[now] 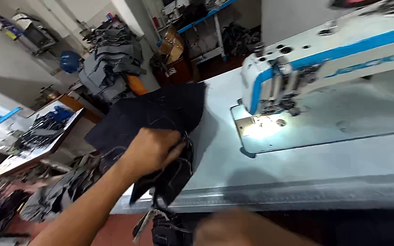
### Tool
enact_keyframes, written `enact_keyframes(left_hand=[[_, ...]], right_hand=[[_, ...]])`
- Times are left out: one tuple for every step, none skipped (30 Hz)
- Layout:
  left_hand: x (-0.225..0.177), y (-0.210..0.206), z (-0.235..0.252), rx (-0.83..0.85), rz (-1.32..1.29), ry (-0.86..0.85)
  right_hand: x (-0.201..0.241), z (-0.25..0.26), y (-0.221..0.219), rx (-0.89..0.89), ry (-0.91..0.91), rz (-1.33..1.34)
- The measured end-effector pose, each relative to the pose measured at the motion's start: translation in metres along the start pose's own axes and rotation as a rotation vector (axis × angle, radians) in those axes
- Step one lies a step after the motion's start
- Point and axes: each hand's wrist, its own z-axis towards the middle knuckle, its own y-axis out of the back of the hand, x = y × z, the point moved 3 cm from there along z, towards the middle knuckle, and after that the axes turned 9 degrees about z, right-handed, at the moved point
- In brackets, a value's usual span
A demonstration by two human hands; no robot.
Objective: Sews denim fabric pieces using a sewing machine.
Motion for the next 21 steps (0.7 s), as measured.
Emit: enact_keyframes(left_hand=[[-0.015,-0.007,0.014,-0.008,0.017,-0.069],[-0.027,-0.013,0.025,-0.005,0.045,-0.113],[-0.034,-0.019,0.032,0.009,0.079,-0.133],[-0.036,-0.025,0.038,0.021,0.103,-0.128],[-0.032,-0.028,0.043,0.027,0.108,-0.109],[-0.028,-0.031,0.046,0.036,0.089,-0.085],[-0.025,-0.033,0.047,0.050,0.053,-0.065],[-0.025,-0.035,0.049,0.066,0.006,-0.057],[-0.027,-0.038,0.050,0.095,-0.049,-0.066],[-0.031,-0.041,0.052,0.134,-0.093,-0.084],[-0.033,-0.043,0.054,0.162,-0.103,-0.096],[-0.032,-0.044,0.056,0.169,-0.084,-0.093],[-0.029,-0.043,0.059,0.149,-0.070,-0.071],[-0.025,-0.039,0.059,0.110,-0.054,-0.043],[-0.022,-0.033,0.058,0.065,-0.026,-0.020],[-0.021,-0.027,0.057,0.025,0.002,-0.002],[-0.021,-0.024,0.055,-0.014,0.010,0.015],[-0.025,-0.025,0.052,-0.052,-0.013,0.034],[-0.034,-0.034,0.047,-0.090,-0.079,0.052],[-0.048,-0.050,0.042,-0.123,-0.166,0.062],[-0.067,-0.071,0.038,-0.134,-0.247,0.049]], right_hand=[[-0.034,0.021,-0.002,-0.098,-0.011,-0.173],[-0.071,0.032,-0.005,-0.063,-0.162,-0.334],[-0.097,0.035,-0.005,0.127,-0.463,-0.333],[-0.114,0.037,-0.008,0.294,-0.698,-0.299],[-0.119,0.038,-0.011,0.331,-0.767,-0.318],[-0.115,0.038,-0.015,0.263,-0.707,-0.388],[-0.111,0.037,-0.019,0.143,-0.572,-0.467],[-0.114,0.037,-0.021,0.038,-0.446,-0.489],[-0.123,0.035,-0.024,-0.025,-0.382,-0.445],[-0.135,0.032,-0.026,-0.020,-0.412,-0.361],[-0.144,0.031,-0.024,0.084,-0.526,-0.243],[-0.147,0.031,-0.021,0.135,-0.556,-0.193],[-0.141,0.029,-0.016,0.141,-0.519,-0.188],[-0.131,0.023,-0.012,0.135,-0.452,-0.212],[-0.117,0.010,-0.006,0.081,-0.368,-0.251],[-0.103,-0.007,0.002,-0.005,-0.300,-0.299],[-0.094,-0.026,0.011,-0.082,-0.277,-0.378],[-0.090,-0.047,0.020,-0.127,-0.299,-0.491],[-0.091,-0.068,0.024,-0.148,-0.351,-0.583],[-0.094,-0.087,0.025,-0.147,-0.420,-0.637],[-0.095,-0.102,0.025,-0.140,-0.490,-0.666]])
